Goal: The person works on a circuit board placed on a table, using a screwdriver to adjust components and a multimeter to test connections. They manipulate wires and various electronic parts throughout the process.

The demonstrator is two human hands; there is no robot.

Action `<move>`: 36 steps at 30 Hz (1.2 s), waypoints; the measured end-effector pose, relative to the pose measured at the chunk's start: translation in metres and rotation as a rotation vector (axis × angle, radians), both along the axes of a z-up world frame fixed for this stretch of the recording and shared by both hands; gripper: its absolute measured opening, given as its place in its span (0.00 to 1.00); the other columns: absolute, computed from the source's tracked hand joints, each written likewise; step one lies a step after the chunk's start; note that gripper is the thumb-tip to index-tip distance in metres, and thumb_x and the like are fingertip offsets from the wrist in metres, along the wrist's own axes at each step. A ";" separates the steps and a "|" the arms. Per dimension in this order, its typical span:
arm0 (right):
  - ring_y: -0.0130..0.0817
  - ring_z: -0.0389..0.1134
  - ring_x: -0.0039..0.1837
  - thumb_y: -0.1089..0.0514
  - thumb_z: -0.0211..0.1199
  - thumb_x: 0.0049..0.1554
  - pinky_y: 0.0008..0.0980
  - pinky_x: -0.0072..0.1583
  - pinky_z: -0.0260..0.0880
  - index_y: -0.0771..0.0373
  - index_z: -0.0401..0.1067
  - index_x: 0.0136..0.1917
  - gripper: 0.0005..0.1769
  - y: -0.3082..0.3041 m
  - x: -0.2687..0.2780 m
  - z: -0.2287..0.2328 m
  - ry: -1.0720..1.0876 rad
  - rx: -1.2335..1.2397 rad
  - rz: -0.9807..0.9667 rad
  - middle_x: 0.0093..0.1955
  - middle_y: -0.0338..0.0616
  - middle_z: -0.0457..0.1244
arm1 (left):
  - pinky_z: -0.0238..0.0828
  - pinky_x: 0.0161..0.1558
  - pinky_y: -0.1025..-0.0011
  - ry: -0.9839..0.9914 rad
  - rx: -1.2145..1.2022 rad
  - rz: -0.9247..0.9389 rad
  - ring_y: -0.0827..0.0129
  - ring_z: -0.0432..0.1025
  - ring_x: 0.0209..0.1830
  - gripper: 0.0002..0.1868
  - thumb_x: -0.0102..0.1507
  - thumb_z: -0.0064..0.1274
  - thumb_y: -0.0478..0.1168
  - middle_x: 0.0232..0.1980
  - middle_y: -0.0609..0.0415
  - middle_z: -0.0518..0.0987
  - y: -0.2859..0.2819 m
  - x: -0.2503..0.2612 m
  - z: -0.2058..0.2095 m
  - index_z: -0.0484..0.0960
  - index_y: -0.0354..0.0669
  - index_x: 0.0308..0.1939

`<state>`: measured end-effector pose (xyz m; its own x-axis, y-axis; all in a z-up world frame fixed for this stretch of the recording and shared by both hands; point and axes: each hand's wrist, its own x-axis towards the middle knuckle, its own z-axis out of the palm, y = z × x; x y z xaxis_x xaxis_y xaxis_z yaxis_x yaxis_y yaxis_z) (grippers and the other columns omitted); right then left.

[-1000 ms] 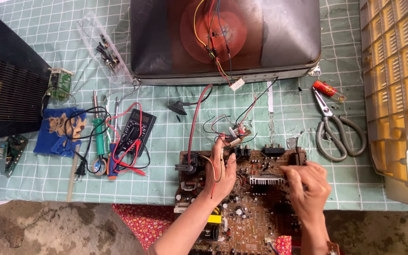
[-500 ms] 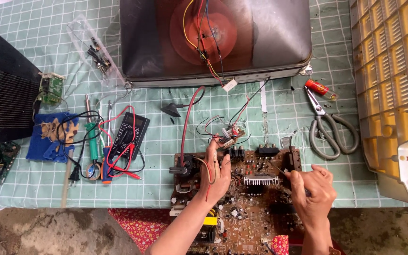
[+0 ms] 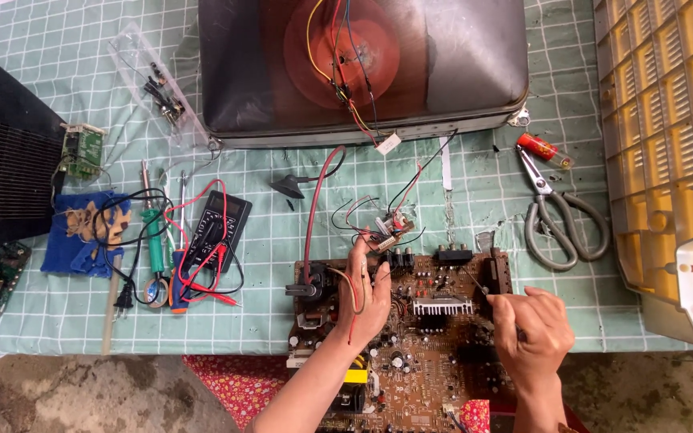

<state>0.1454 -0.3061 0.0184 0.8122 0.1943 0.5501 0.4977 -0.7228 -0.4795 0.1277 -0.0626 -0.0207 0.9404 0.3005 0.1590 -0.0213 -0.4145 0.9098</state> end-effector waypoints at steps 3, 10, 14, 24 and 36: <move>0.33 0.67 0.38 0.66 0.60 0.65 0.43 0.60 0.69 0.62 0.78 0.37 0.15 0.001 -0.001 0.005 -0.007 0.020 0.003 0.36 0.41 0.69 | 0.58 0.74 0.57 -0.024 0.049 -0.001 0.49 0.61 0.76 0.28 0.71 0.42 0.39 0.74 0.36 0.64 -0.001 -0.002 -0.011 0.56 0.33 0.74; 0.34 0.65 0.37 0.66 0.64 0.64 0.42 0.60 0.69 0.62 0.78 0.36 0.14 -0.006 0.000 -0.002 -0.018 -0.083 -0.044 0.35 0.41 0.68 | 0.59 0.73 0.57 -0.031 0.054 -0.014 0.48 0.62 0.74 0.28 0.71 0.42 0.38 0.73 0.36 0.66 0.000 -0.001 -0.008 0.56 0.33 0.74; 0.38 0.66 0.39 0.64 0.66 0.63 0.43 0.59 0.69 0.63 0.74 0.33 0.15 -0.007 0.001 -0.003 -0.032 -0.133 -0.039 0.36 0.42 0.69 | 0.58 0.73 0.57 0.004 0.028 -0.008 0.49 0.62 0.75 0.28 0.71 0.42 0.40 0.73 0.37 0.66 0.001 -0.001 -0.007 0.57 0.33 0.73; 0.43 0.67 0.43 0.65 0.62 0.63 0.39 0.52 0.66 0.66 0.76 0.36 0.13 -0.003 0.007 0.004 0.005 -0.005 0.032 0.40 0.46 0.69 | 0.58 0.72 0.56 0.066 -0.002 -0.020 0.50 0.61 0.75 0.29 0.71 0.42 0.41 0.74 0.38 0.65 0.001 -0.001 -0.001 0.56 0.35 0.74; 0.38 0.68 0.38 0.67 0.58 0.64 0.46 0.55 0.73 0.67 0.76 0.33 0.17 0.000 0.009 0.001 -0.006 0.072 0.047 0.37 0.48 0.69 | 0.59 0.72 0.58 0.087 -0.027 -0.025 0.50 0.63 0.74 0.30 0.70 0.43 0.40 0.73 0.38 0.67 0.002 0.003 0.011 0.56 0.34 0.74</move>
<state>0.1540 -0.3063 0.0190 0.8000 0.1918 0.5685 0.5329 -0.6625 -0.5264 0.1303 -0.0609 -0.0099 0.9575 0.2801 0.0684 0.0486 -0.3906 0.9193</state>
